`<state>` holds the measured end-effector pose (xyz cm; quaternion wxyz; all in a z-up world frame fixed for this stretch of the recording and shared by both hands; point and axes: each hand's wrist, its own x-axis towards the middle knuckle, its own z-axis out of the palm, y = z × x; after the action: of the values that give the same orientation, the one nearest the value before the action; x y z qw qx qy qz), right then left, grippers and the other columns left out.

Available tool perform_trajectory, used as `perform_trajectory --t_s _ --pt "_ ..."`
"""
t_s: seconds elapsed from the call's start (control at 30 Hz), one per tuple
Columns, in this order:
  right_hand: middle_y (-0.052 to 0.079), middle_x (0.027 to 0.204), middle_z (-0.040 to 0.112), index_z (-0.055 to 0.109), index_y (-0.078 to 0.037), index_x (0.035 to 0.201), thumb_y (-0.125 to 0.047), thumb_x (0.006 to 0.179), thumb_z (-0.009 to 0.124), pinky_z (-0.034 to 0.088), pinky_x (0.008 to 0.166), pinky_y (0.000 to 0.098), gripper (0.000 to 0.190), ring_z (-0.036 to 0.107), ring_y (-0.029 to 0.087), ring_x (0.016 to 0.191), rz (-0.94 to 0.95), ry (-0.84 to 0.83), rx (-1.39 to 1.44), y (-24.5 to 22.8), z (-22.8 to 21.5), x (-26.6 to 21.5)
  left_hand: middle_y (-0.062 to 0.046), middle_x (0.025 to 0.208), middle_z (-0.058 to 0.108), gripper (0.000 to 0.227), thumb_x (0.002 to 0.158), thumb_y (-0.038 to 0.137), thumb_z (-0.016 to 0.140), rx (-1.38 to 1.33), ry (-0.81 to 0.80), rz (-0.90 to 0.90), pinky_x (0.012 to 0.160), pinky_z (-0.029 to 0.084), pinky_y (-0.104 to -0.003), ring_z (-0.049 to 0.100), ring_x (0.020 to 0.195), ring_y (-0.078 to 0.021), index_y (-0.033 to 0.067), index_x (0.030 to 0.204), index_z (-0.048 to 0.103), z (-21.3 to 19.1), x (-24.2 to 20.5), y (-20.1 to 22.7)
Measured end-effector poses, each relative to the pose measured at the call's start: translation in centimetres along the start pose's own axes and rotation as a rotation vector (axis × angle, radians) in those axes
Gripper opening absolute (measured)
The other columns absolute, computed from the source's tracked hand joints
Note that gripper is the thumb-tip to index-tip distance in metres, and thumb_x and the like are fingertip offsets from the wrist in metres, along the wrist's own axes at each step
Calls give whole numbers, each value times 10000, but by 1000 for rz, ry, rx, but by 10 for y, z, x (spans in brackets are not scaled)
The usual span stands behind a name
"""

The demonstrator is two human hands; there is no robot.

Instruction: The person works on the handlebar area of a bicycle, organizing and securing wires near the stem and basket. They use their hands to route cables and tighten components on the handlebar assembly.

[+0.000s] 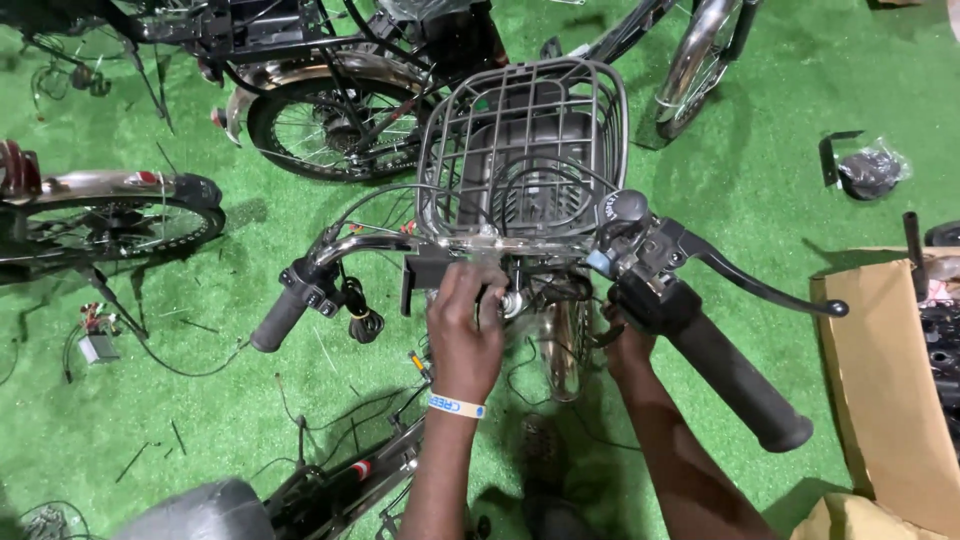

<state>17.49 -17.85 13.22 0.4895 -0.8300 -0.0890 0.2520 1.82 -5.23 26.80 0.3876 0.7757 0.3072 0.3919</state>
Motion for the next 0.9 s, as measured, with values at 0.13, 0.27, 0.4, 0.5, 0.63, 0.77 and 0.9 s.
perform_trajectory --t_s 0.13,0.27,0.4,0.5,0.63,0.77,0.9 --pt "55 829 696 745 -168 988 -348 904 661 448 666 392 215 646 223 787 252 112 -128 75 -6 -30 -135 849 669 177 793 -73 668 17 -1 -83 778 530 -460 667 849 -379 49 920 673 12 -4 10" --pt "107 808 676 736 -9 1010 -326 780 737 435 661 328 392 585 219 754 193 -330 191 96 12 -72 -106 901 721 392 718 -70 683 356 -125 -168 752 524 -436 659 814 -324 111 1066 677 26 5 28" --pt "64 723 640 709 -1 974 -263 759 701 419 664 286 339 557 164 716 -389 -310 -40 118 31 -41 -24 848 669 215 770 223 732 576 -106 -115 807 429 -451 608 872 -290 197 978 687 52 -10 -9" --pt "60 835 685 687 -78 973 -196 776 662 498 891 316 231 674 195 930 -1079 -119 -729 119 52 15 13 864 623 197 733 299 757 652 -51 -83 781 413 -443 554 861 -264 213 900 700 52 -7 14" --pt "14 1358 586 555 -242 1352 -321 869 580 429 1071 425 490 498 251 1304 158 -448 -661 -144 22 -55 10 791 642 71 817 263 722 401 240 -47 734 441 -359 644 783 -244 197 845 717 50 -9 -2" --pt "69 1023 656 572 -251 1317 -362 903 511 487 956 463 433 628 263 1005 -905 -185 -798 -34 15 -5 -49 758 621 48 838 113 706 71 334 -102 699 502 -371 656 759 -318 129 883 715 32 -5 15" --pt "88 973 694 651 -178 1126 -457 737 643 437 1010 466 479 662 277 989 -1088 -331 -794 66 22 -2 -68 782 587 86 885 121 663 109 249 -86 664 518 -385 644 746 -302 81 956 688 30 -10 23"
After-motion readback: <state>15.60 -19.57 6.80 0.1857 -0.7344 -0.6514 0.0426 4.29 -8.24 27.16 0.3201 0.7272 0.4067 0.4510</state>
